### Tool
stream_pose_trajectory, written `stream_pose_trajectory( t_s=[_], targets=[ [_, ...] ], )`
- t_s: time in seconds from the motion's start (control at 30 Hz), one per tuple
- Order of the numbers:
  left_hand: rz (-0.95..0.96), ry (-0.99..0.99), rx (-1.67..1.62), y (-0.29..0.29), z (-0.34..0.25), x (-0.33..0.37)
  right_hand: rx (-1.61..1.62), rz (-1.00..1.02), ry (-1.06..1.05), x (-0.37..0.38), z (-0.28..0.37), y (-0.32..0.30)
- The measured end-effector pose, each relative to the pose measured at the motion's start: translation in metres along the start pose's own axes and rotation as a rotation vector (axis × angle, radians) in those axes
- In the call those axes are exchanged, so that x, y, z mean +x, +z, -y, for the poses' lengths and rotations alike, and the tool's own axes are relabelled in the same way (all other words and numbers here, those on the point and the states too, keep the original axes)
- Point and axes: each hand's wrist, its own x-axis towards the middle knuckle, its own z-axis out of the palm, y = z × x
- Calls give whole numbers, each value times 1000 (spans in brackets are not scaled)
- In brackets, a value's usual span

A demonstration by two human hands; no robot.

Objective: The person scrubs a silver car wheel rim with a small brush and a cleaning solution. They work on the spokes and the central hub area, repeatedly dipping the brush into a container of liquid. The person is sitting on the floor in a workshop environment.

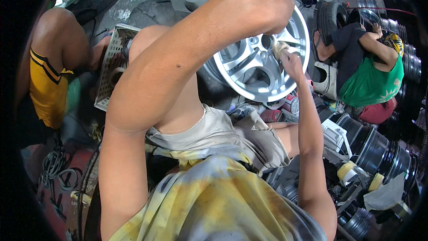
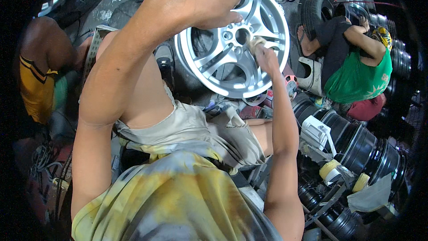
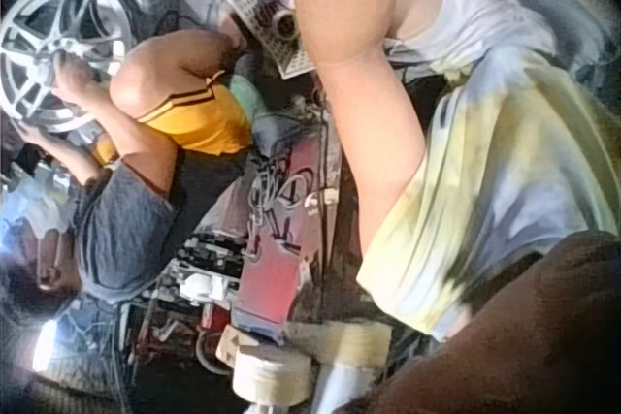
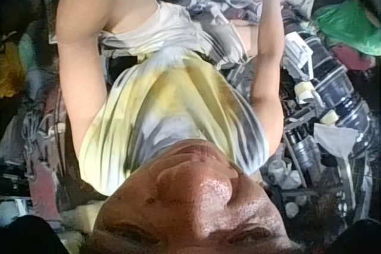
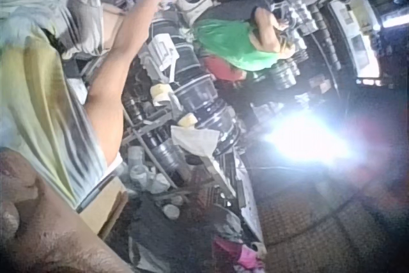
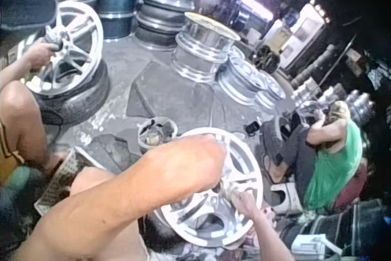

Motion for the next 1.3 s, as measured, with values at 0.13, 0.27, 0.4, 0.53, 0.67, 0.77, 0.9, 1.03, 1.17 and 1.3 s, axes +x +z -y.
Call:
stream_pose_trajectory(
  t_s=[0.13, 0.27, 0.4, 0.53, 0.67, 0.77, 0.9, 1.03, 1.17, 1.3],
  targets=[
    [65, 85, -103, 3, 9, 8, 54, -60, -36, -42, -9, 33],
    [210, 2, -168, 0, -5, 22, 314, 211, 278, 2, 13, 20],
    [327, -71, -169, 0, -18, 36, 341, 302, 276, -5, 20, 4],
    [362, -118, -121, 7, -16, 42, 318, 346, 390, -65, 14, -2],
    [376, -212, -169, -11, -13, 28, 132, 220, 334, -137, -9, 20],
    [433, -197, -150, -17, -17, 26, 125, 236, 358, -128, -26, 28],
    [458, -234, -50, -2, -8, 34, 82, 231, 277, -41, 13, 12],
    [522, -254, -41, -1, -16, 47, -72, 41, -89, -6, 73, 10],
    [537, -223, -54, -3, -16, 52, -361, 71, -130, -18, 93, 26],
    [371, -178, -39, 9, -3, 36, -563, 123, -144, -12, 110, 32]
  ],
)
